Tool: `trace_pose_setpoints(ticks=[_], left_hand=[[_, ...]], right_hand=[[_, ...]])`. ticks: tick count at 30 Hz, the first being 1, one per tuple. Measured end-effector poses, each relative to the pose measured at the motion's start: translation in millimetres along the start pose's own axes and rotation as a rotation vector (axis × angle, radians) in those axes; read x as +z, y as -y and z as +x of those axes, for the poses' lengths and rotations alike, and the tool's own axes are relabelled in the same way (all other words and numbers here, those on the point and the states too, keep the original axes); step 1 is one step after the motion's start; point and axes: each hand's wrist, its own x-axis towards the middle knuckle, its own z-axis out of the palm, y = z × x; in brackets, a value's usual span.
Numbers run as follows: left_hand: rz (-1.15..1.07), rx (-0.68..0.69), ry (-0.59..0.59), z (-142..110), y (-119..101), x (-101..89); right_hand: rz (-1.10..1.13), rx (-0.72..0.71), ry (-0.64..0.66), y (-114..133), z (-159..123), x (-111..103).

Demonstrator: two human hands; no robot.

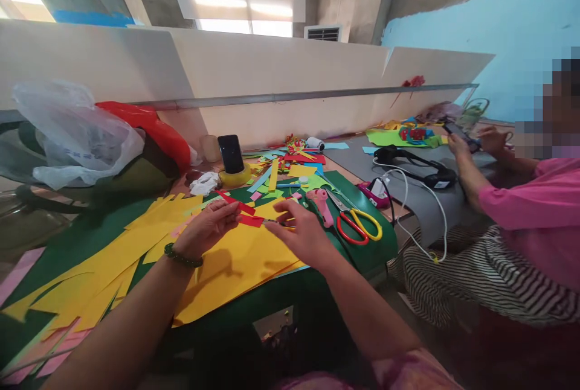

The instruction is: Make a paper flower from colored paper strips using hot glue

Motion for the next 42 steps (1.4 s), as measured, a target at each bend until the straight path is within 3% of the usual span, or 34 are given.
trace_pose_setpoints(ticks=[3,6,12,20,27,30,32,35,38,40,42], left_hand=[[0.032,0.008,0.074,-1,5,0.2],[0.061,0.021,0.115,-2,7,-0.2],[0.085,0.065,0.096,-3,10,2.6],[0.05,0.145,0.03,-2,4,-0.7],[0.248,0.018,0.182,-5,11,2.4],[0.266,-0.002,0.139,-2,13,-0.1],[0.214,-0.015,0.085,0,12,-1.5],[0.114,-0.049,0.038,1,7,-0.6],[0.067,-0.089,0.029,0,4,2.1],[0.05,-0.106,0.039,0,3,2.6],[0.038,-0.111,0.052,0,5,1.5]], right_hand=[[0.095,-0.004,0.001,2,14,32],[0.163,-0.004,-0.062,0,23,46],[0.33,0.08,-0.088,-5,25,46],[0.365,0.192,-0.072,-7,21,34],[0.3,0.174,0.004,-10,18,42],[0.085,0.076,-0.034,-12,10,21],[-0.152,0.036,-0.133,-20,0,-13],[-0.628,0.179,-0.219,-42,-16,-75],[-1.027,0.391,-0.015,-73,-27,-118],[-1.124,0.423,0.112,-89,-27,-126],[-1.129,0.388,0.109,-98,-23,-124]])
